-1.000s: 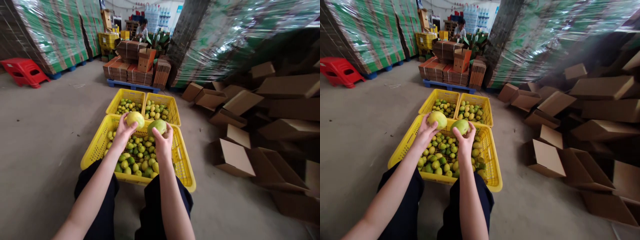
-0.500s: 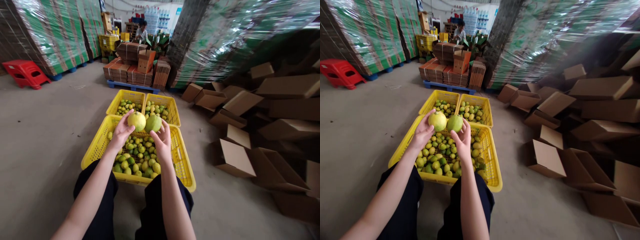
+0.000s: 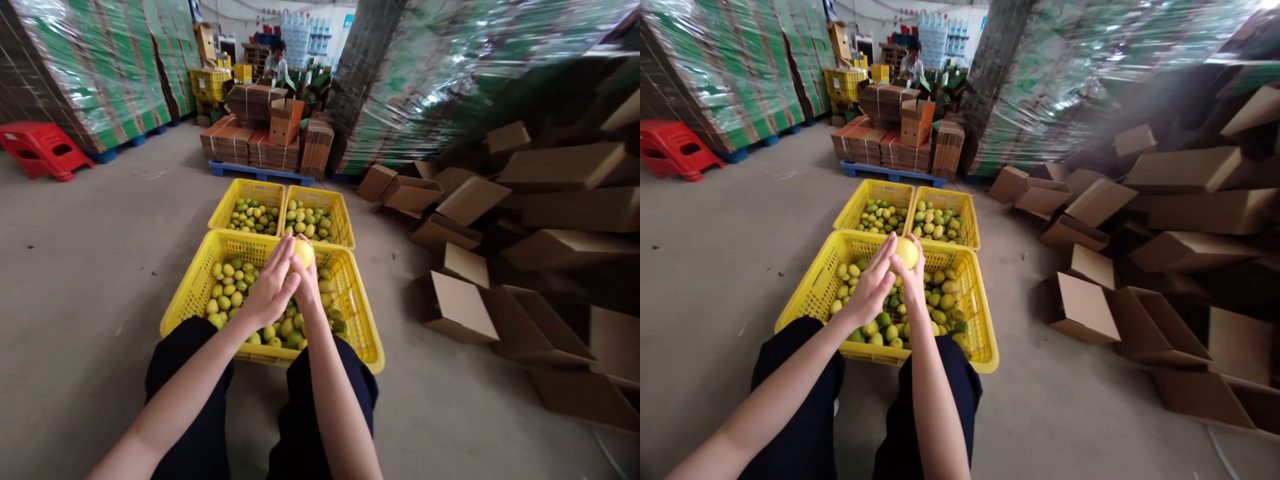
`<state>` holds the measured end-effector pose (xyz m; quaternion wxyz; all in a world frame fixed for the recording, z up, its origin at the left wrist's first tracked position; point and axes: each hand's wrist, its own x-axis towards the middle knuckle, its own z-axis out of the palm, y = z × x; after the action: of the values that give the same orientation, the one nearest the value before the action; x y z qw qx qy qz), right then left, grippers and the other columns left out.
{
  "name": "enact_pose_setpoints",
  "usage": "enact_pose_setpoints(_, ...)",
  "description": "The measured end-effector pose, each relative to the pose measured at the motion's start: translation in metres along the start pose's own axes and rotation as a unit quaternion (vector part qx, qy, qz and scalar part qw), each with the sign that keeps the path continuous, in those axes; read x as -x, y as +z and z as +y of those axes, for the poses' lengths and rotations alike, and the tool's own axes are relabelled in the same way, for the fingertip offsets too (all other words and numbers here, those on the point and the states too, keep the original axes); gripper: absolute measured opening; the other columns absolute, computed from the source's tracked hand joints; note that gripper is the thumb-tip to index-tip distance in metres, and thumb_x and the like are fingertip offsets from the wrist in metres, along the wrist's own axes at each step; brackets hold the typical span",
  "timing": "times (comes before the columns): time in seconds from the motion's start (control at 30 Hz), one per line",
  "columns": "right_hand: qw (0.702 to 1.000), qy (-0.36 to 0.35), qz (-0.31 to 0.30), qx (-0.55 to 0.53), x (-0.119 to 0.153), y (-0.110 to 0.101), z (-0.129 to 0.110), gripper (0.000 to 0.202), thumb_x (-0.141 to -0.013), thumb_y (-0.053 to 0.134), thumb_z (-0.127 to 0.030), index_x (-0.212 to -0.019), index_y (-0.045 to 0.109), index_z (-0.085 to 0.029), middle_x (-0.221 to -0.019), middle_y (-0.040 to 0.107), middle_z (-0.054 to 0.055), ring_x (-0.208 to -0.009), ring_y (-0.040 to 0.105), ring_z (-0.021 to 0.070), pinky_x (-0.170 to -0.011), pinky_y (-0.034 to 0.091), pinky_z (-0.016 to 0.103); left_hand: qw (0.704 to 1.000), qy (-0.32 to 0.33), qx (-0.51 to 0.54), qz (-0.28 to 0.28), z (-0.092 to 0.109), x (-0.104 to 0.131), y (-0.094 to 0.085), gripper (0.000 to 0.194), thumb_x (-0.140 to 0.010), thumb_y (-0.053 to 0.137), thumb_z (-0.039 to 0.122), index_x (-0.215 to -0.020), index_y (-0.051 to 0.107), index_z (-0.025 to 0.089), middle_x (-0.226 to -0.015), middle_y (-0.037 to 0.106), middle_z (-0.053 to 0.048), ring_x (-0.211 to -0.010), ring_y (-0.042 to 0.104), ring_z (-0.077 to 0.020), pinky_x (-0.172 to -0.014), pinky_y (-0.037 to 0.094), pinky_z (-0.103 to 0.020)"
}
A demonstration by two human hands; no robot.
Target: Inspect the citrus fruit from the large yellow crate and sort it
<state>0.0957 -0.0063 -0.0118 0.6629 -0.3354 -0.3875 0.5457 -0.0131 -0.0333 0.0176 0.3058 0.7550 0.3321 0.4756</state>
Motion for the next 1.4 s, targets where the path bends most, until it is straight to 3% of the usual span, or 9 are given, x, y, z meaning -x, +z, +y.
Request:
enact_pose_setpoints(0.17,0.990,0.063,-0.009,-0.125,0.006,0.007,-0.012,0.044,-0.073,0.067,-0.053,-0.107,0.065,-0.027,-0.106,0.069,0.003,-0.103,0.063,0.0251,-0.090,0.055,0.039,0.997,0.055,0.047,0.039,0.003,0.004,-0.004,0.060,-0.098,0.034,0.054,-0.151,0.035,0.025,-0.155,0.040,-0.009,-0.145,0.033,-0.0262,-0.121,0.027,-0.046)
enact_pose_setpoints(0.3,0.973,0.078,-0.101,-0.191,0.008,0.005,-0.027,0.058,-0.062,0.069,-0.061,-0.107,0.065,-0.025,-0.105,0.068,0.005,-0.099,0.064,0.0286,-0.081,0.059,0.045,0.985,-0.058,-0.008,0.160,-0.018,-0.005,-0.024,0.053,-0.091,0.053,0.053,-0.132,0.054,0.020,-0.141,0.053,-0.013,-0.137,0.043,-0.0298,-0.117,0.029,-0.051)
enact_pose_setpoints(0.47,0.970,0.082,-0.156,-0.168,0.014,0.000,-0.036,0.064,-0.052,0.075,-0.061,-0.103,0.064,-0.025,-0.100,0.067,0.007,-0.100,0.063,0.0306,-0.081,0.059,0.047,0.969,-0.178,0.167,-0.030,-0.033,-0.010,-0.033,0.053,-0.084,0.063,0.050,-0.127,0.057,0.020,-0.133,0.060,-0.012,-0.126,0.054,-0.0313,-0.108,0.041,-0.050)
enact_pose_setpoints(0.7,0.982,0.074,-0.138,-0.108,0.012,-0.005,-0.027,0.056,-0.052,0.072,-0.058,-0.097,0.064,-0.025,-0.083,0.064,0.003,-0.074,0.063,0.0241,-0.073,0.058,0.046,0.962,-0.204,0.177,-0.031,-0.034,-0.012,-0.031,0.058,-0.066,0.082,0.047,-0.113,0.067,0.017,-0.115,0.070,-0.011,-0.114,0.061,-0.0329,-0.100,0.047,-0.047)
enact_pose_setpoints(0.93,0.976,0.119,-0.046,-0.179,0.013,0.005,-0.025,0.058,-0.069,0.049,-0.075,-0.095,0.066,-0.026,-0.104,0.069,0.008,-0.102,0.063,0.0345,-0.089,0.050,0.058,0.979,-0.179,0.011,0.094,-0.035,-0.012,-0.022,0.044,-0.064,0.082,0.049,-0.093,0.074,0.016,-0.085,0.075,-0.007,-0.088,0.069,-0.0309,-0.107,0.038,-0.058)
enact_pose_setpoints(1.03,0.970,0.128,-0.018,-0.205,0.011,0.006,-0.024,0.053,-0.070,0.053,-0.072,-0.095,0.065,-0.027,-0.104,0.069,0.007,-0.100,0.063,0.0324,-0.089,0.050,0.057,0.977,-0.134,-0.033,0.163,-0.035,-0.011,-0.018,0.046,-0.062,0.084,0.046,-0.097,0.073,0.018,-0.095,0.076,-0.008,-0.096,0.068,-0.0323,-0.113,0.028,-0.063)
enact_pose_setpoints(1.1,0.974,0.123,0.002,-0.189,0.009,0.003,-0.023,0.051,-0.069,0.057,-0.069,-0.096,0.063,-0.026,-0.102,0.068,0.007,-0.093,0.064,0.0298,-0.088,0.051,0.055,0.976,-0.088,-0.053,0.193,-0.035,-0.010,-0.018,0.051,-0.064,0.083,0.044,-0.106,0.069,0.019,-0.109,0.073,-0.010,-0.104,0.066,-0.0311,-0.109,0.037,-0.059)
enact_pose_setpoints(1.23,0.989,-0.034,0.132,0.061,0.005,-0.004,-0.024,0.049,-0.061,0.079,-0.050,-0.100,0.060,-0.026,-0.100,0.064,0.004,-0.097,0.060,0.0269,-0.096,0.048,0.051,0.965,-0.059,0.004,0.256,-0.038,-0.009,-0.019,0.061,-0.068,0.082,0.041,-0.120,0.057,0.020,-0.125,0.061,-0.013,-0.112,0.061,-0.0273,-0.086,0.058,-0.040)
enact_pose_setpoints(1.4,0.899,-0.265,0.127,0.325,0.007,-0.007,-0.029,0.057,-0.062,0.085,-0.034,-0.113,0.060,-0.029,-0.118,0.059,0.007,-0.116,0.053,0.0297,-0.111,0.036,0.053,0.960,-0.027,0.052,0.275,-0.043,-0.010,-0.025,0.062,-0.068,0.083,0.038,-0.120,0.051,0.025,-0.131,0.053,-0.011,-0.127,0.051,-0.0283,-0.088,0.057,-0.036)
